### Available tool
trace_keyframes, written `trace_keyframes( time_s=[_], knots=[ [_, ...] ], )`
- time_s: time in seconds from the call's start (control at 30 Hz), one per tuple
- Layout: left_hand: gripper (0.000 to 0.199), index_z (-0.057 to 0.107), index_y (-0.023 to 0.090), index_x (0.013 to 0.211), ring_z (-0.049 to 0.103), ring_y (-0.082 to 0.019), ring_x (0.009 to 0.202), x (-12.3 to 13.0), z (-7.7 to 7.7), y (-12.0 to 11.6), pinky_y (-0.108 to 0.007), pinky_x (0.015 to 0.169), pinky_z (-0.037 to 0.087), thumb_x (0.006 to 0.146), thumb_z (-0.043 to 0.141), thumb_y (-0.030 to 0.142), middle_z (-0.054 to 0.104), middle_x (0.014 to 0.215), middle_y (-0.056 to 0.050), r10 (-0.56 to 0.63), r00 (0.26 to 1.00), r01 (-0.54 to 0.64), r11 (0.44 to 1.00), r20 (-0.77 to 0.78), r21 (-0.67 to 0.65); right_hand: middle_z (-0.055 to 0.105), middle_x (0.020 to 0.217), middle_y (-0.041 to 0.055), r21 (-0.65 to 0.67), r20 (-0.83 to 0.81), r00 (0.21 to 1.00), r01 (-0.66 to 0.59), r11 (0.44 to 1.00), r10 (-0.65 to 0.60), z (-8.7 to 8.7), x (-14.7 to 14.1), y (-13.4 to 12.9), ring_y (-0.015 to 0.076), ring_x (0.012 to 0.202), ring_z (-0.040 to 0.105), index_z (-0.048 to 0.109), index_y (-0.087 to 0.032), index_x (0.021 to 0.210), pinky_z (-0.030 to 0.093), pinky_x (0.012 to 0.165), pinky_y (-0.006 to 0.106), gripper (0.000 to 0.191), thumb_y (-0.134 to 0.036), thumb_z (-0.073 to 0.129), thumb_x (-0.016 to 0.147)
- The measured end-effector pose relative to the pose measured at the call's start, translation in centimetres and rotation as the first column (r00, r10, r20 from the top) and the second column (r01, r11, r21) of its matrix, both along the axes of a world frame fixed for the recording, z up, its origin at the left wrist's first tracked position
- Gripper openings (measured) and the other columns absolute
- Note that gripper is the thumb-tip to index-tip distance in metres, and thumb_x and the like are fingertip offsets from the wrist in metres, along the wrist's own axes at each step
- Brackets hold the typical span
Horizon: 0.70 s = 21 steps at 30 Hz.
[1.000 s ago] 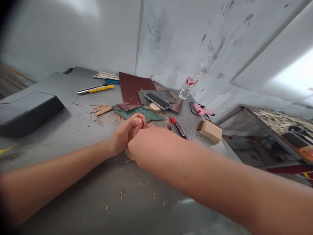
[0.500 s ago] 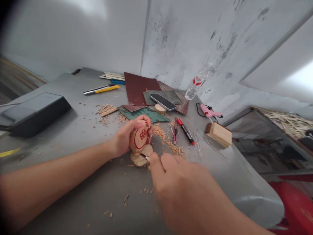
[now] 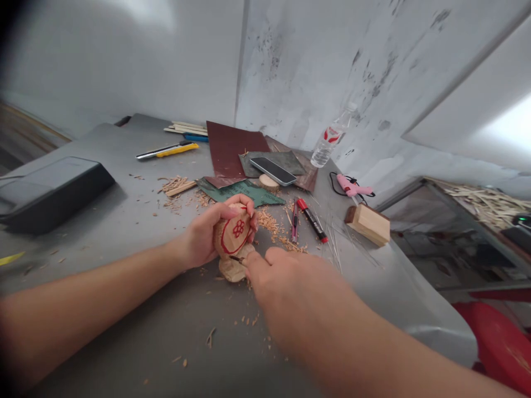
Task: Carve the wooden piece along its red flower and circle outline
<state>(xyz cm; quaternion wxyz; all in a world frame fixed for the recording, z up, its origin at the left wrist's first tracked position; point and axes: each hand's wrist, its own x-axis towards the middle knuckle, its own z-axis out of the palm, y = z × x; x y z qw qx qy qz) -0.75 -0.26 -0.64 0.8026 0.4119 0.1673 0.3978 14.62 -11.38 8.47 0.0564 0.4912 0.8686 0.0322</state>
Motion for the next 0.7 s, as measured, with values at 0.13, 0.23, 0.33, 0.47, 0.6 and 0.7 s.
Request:
trace_keyframes(
  time_s=[0.13,0.23,0.33,0.47,0.6,0.7],
  knots=[
    [0.018,0.054,0.021,0.089,0.053,-0.016,0.062,0.2,-0.1,0.0,-0.031,0.062,0.04,0.08,0.059,0.036,0.058,0.076,0.0,-0.012,1.0,0.012,1.0,0.001,-0.022,0.064,0.068,0.0017,0.057,0.023,0.996,-0.085,0.995,0.083,0.3,-0.5,-0.2,0.0157,0.048,0.051,0.073,-0.011,0.117,0.026,0.046,0.031,0.052,0.0,0.058,0.069],
    [0.016,0.055,0.021,0.087,0.051,-0.016,0.062,0.3,-0.3,0.0,-0.03,0.061,0.038,0.081,0.058,0.035,0.056,0.075,0.0,0.007,1.0,-0.007,1.0,-0.021,0.01,0.063,0.066,0.0022,0.092,0.029,0.992,-0.128,0.987,0.126,0.3,-1.2,-0.4,0.0163,0.048,0.052,0.075,-0.011,0.102,0.025,0.044,0.03,0.045,-0.002,0.06,0.061],
    [0.014,0.054,0.021,0.085,0.048,-0.017,0.065,0.4,0.0,-0.2,-0.032,0.065,0.039,0.083,0.055,0.035,0.053,0.074,0.0,0.069,0.995,-0.066,0.997,-0.075,0.032,0.061,0.064,0.0032,0.126,0.065,0.992,-0.12,0.985,0.112,0.4,-2.0,-0.4,0.017,0.046,0.052,0.074,-0.014,0.085,0.02,0.042,0.029,0.032,-0.005,0.061,0.057],
    [0.011,0.052,0.021,0.082,0.049,-0.019,0.077,0.5,0.9,-1.0,-0.034,0.075,0.04,0.081,0.055,0.032,0.054,0.076,-0.002,0.132,0.975,-0.108,0.985,-0.18,0.135,0.057,0.057,0.0009,0.127,0.057,0.989,-0.141,0.982,0.135,0.4,-2.6,-0.6,0.0132,0.039,0.046,0.071,-0.016,0.076,0.014,0.039,0.027,0.027,-0.006,0.06,0.053],
    [0.012,0.052,0.021,0.083,0.047,-0.019,0.079,0.6,1.3,-1.3,-0.034,0.073,0.037,0.083,0.055,0.033,0.054,0.079,-0.002,0.106,0.974,-0.068,0.979,-0.198,0.193,0.061,0.059,0.0015,0.177,-0.006,0.994,-0.105,0.979,0.108,0.1,-2.1,-1.1,0.0142,0.04,0.049,0.07,-0.017,0.079,0.018,0.039,0.028,0.031,-0.007,0.058,0.053],
    [0.012,0.052,0.022,0.082,0.049,-0.02,0.079,0.5,1.3,-1.2,-0.032,0.066,0.036,0.081,0.057,0.033,0.054,0.079,-0.003,0.08,0.981,-0.056,0.989,-0.177,0.138,0.061,0.062,0.0006,0.12,-0.039,0.998,-0.043,0.992,0.048,-0.3,-1.4,-1.4,0.0157,0.043,0.05,0.07,-0.019,0.088,0.021,0.041,0.031,0.037,-0.007,0.058,0.055]
  ],
)
